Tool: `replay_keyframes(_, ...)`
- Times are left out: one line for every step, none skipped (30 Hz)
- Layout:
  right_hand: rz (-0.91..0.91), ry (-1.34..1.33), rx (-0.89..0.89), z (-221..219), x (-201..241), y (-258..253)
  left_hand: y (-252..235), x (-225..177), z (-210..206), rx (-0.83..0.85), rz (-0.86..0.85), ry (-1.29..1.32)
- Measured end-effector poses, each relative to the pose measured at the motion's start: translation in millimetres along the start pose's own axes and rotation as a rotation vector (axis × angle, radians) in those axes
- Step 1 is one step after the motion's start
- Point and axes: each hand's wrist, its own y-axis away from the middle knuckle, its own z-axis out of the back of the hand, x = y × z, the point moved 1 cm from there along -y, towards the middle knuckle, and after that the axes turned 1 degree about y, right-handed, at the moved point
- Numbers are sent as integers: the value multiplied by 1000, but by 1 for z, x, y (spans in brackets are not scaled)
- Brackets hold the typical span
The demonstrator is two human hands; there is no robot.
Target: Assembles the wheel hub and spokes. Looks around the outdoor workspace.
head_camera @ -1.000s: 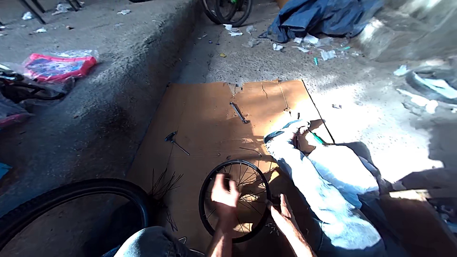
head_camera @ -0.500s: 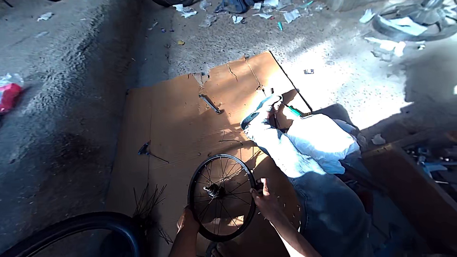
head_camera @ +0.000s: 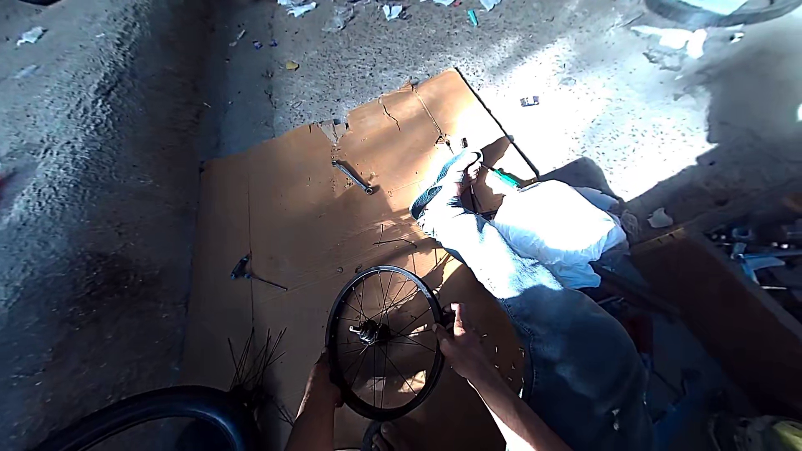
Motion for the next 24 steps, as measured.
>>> replay_keyframes(8,11,-7,0,1,0,2,0,-1,-8,1,-3)
replay_keyframes(23,27,-17,0,1,1,3,0,-2,-20,2,-8)
replay_keyframes(46,41,-30,1,1,1,3,0,-2,-33,5,-9)
replay_keyframes(75,50,-46,0,0,1,1,1,-2,-42,5,-2)
replay_keyframes(99,52,-62,0,-2,2,0,4,-1,-55,0,11)
replay_keyframes(111,55,-69,-1,-3,1,-2,6,-1,-63,-12,27)
replay_keyframes(110,60,-66,0,-3,1,-3,7,-1,-66,-29,46)
replay_keyframes(104,63,-62,0,-3,1,-4,9,-1,-56,-43,67)
replay_keyframes(98,56,-62,-1,-3,0,-5,10,-1,-39,-52,85)
replay_keyframes(98,46,-70,-2,-4,0,-6,11,0,-18,-56,97)
replay_keyframes(101,35,-74,-2,-4,0,-7,12,1,-13,-58,102)
replay_keyframes(104,29,-76,-2,-5,-1,-8,12,1,-18,-60,97)
replay_keyframes(106,25,-76,-2,-5,-1,-9,12,1,-28,-65,86)
replay_keyframes(105,23,-75,-2,-4,-1,-9,13,1,-47,-75,64)
replay_keyframes(102,26,-74,-1,-4,-2,-9,12,2,-70,-89,26)
replay_keyframes(95,32,-73,-1,-5,-3,-8,11,2,-94,-111,-25)
replay_keyframes(89,40,-71,-1,-5,-4,-7,11,2,-114,-139,-80)
replay_keyframes(88,47,-71,-1,-5,-5,-7,10,1,-125,-164,-129)
replay_keyframes(88,56,-66,0,-5,-5,-6,10,1,-127,-182,-167)
replay_keyframes(95,66,-60,2,-5,-6,-7,9,0,-121,-184,-183)
replay_keyframes(104,77,-63,2,-5,-8,-7,8,-1,-112,-165,-181)
replay_keyframes(109,83,-65,3,-6,-9,-7,7,-1,-102,-134,-182)
replay_keyframes(108,88,-65,4,-7,-9,-3,2,-1,-98,-106,-207)
replay_keyframes(98,82,-61,5,-7,-10,3,-5,0,-115,-100,-276)
